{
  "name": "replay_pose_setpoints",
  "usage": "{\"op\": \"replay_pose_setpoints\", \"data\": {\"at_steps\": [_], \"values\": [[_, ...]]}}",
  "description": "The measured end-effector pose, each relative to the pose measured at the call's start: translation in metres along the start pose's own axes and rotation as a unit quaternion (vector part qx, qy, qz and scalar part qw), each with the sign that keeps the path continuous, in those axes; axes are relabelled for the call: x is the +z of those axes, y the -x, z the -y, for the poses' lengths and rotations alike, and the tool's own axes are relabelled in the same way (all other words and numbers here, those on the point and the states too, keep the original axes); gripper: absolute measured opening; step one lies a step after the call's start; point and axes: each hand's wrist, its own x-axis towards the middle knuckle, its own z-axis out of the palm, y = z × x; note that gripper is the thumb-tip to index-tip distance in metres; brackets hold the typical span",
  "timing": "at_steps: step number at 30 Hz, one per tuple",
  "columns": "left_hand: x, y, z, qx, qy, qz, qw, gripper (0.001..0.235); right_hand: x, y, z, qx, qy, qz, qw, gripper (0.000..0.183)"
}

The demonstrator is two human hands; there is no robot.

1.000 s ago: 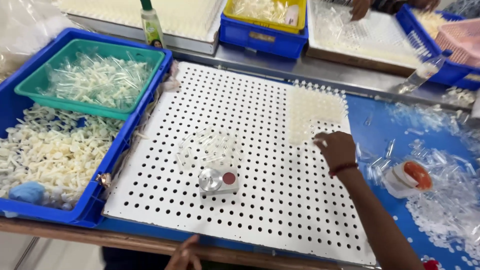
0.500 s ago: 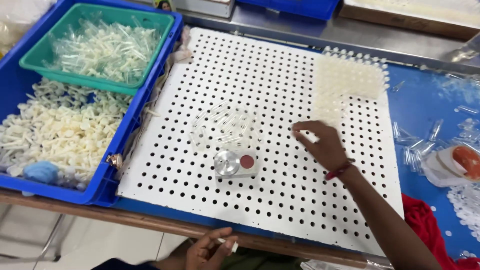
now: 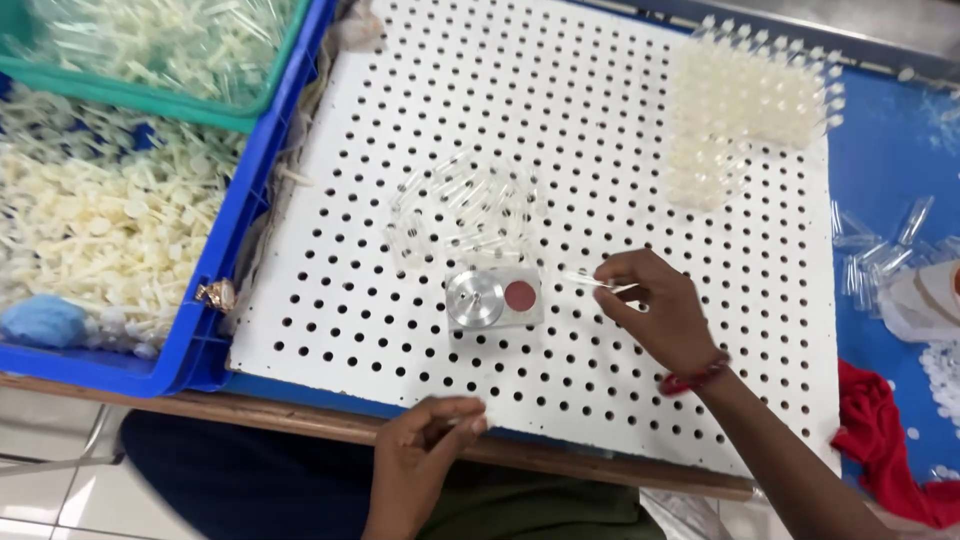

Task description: Manually assembling small white and clear plastic components at a factory workstation.

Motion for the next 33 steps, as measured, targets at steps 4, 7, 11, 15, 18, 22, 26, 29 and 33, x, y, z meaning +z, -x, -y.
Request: {"op": "replay_pose_setpoints", "data": {"at_steps": [4,7,11,15,18,22,26,29,33], "values": [[0.004,-0.008,0.006,0.049,0.043,0.071,0.995,0.02,0.008,0.017,0.024,0.062,-0.03,0.018,0.997,0.022],[0.005,-0.004,0.007,0.041,0.057,0.085,0.994,0.019,0.019,0.009,0.058,0.021,0.053,0.016,0.998,0.027],[-0.014,-0.003,0.012,0.01,0.057,0.095,0.994,0.016,0.036,-0.01,0.082,-0.139,0.236,0.013,0.962,0.031],[-0.026,-0.005,0.016,0.069,0.075,0.098,0.99,0.014,0.044,-0.016,0.099,-0.216,0.33,0.053,0.918,0.038],[-0.023,-0.006,0.002,0.129,0.089,0.097,0.983,0.014,0.048,-0.017,0.097,-0.193,0.34,0.057,0.919,0.038],[-0.013,-0.016,-0.005,0.108,0.132,0.105,0.98,0.016,0.035,0.004,0.091,-0.08,0.25,0.041,0.964,0.032],[-0.007,-0.014,-0.026,0.141,0.19,0.091,0.967,0.019,0.042,0.045,0.1,0.144,0.013,0.023,0.989,0.031],[0.0,-0.015,-0.021,0.199,0.173,0.076,0.962,0.019,0.059,0.065,0.096,0.202,-0.103,0.019,0.974,0.029],[-0.007,-0.03,-0.005,0.12,0.165,0.102,0.974,0.019,0.072,0.069,0.109,0.059,-0.074,0.013,0.995,0.023]]}}
